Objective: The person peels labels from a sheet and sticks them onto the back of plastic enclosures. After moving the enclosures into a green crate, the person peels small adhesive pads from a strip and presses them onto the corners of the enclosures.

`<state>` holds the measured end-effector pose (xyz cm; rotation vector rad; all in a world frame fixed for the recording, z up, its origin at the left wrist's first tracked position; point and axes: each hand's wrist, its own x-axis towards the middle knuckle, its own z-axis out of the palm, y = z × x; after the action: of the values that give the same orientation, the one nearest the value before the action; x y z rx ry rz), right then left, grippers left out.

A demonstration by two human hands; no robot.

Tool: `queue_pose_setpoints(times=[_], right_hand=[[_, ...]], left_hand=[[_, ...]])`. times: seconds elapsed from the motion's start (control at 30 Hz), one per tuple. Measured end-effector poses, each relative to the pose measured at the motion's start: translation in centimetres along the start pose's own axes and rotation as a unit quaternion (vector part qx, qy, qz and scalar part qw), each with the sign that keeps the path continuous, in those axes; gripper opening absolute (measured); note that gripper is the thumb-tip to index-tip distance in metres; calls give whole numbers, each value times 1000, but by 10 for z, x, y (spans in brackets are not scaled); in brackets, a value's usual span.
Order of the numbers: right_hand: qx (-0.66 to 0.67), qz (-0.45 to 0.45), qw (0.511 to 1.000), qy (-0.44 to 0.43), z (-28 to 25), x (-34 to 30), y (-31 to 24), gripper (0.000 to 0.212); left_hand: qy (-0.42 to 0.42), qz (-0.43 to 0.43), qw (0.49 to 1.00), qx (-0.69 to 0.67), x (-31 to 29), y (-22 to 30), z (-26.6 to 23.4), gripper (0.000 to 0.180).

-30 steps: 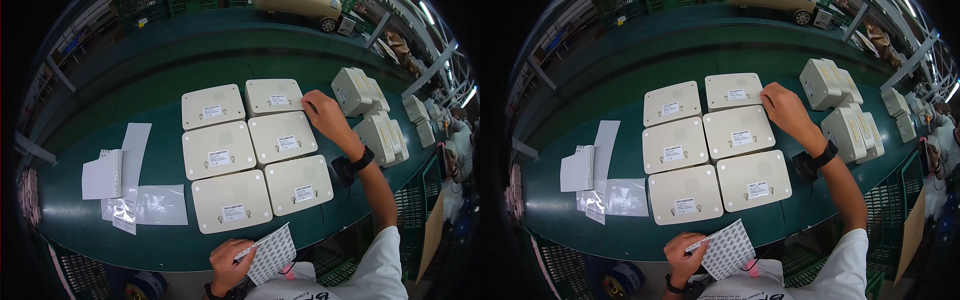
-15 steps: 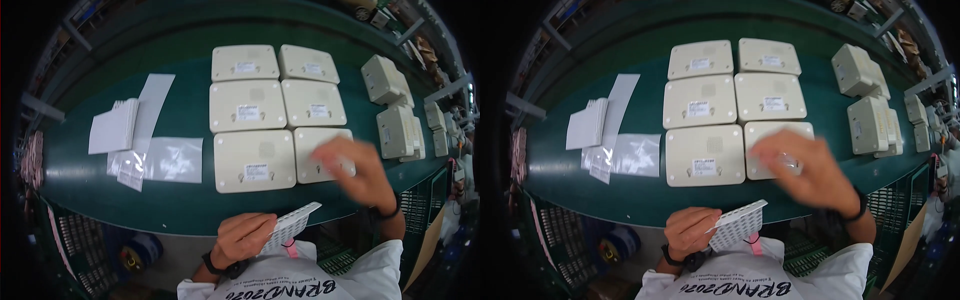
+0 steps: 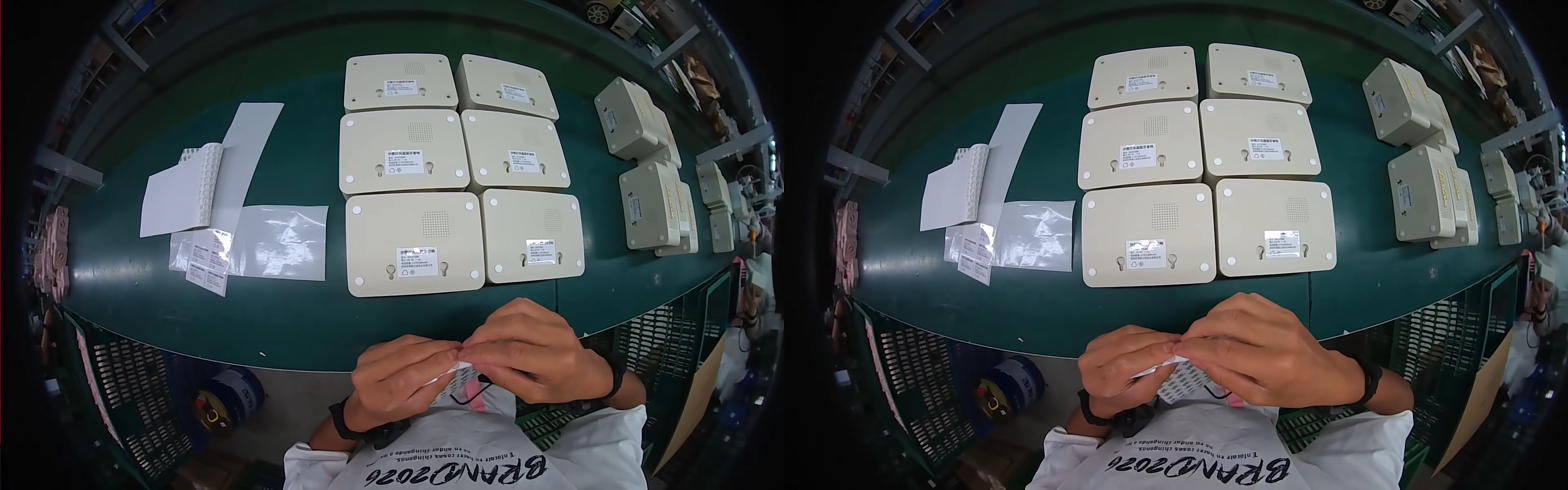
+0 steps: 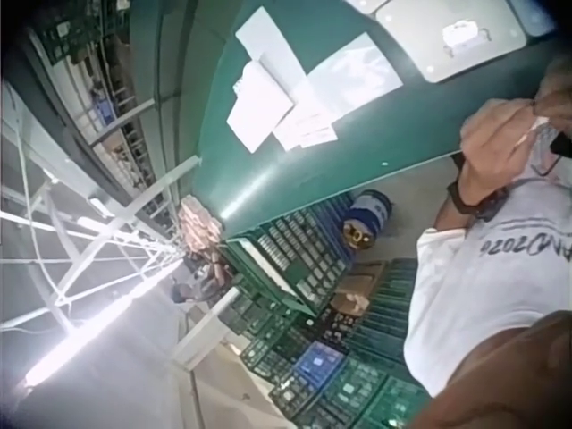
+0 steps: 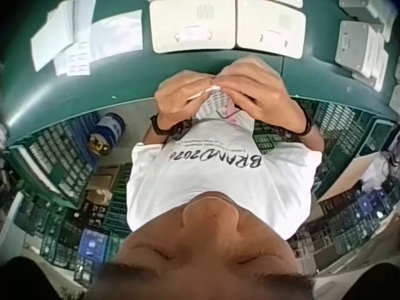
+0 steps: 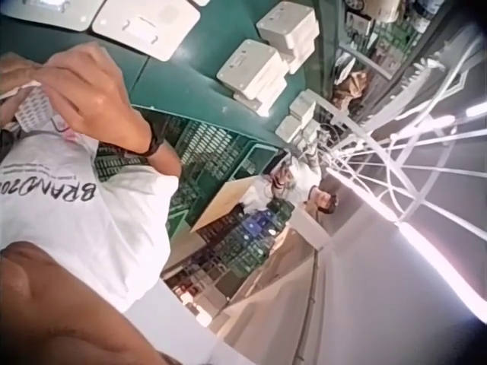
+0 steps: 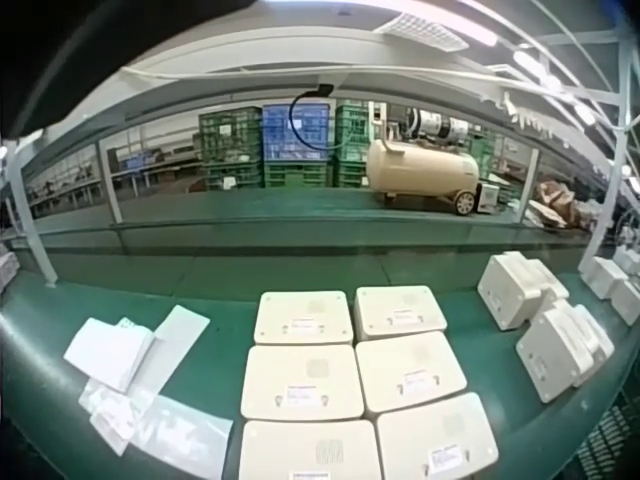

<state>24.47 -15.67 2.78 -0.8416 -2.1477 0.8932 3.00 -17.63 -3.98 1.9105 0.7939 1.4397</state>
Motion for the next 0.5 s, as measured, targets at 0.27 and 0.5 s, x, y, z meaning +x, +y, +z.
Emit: queue_pose_setpoints(times=[0.27, 0.5], right_hand=[[-75, -8, 997, -14, 1, 3, 0, 27], [-31, 7, 998, -45, -7, 13, 10, 25]], left_hand=[[6, -27, 1000, 1, -4, -5, 1, 33], [-10, -39, 999, -6, 0, -13, 2, 32]])
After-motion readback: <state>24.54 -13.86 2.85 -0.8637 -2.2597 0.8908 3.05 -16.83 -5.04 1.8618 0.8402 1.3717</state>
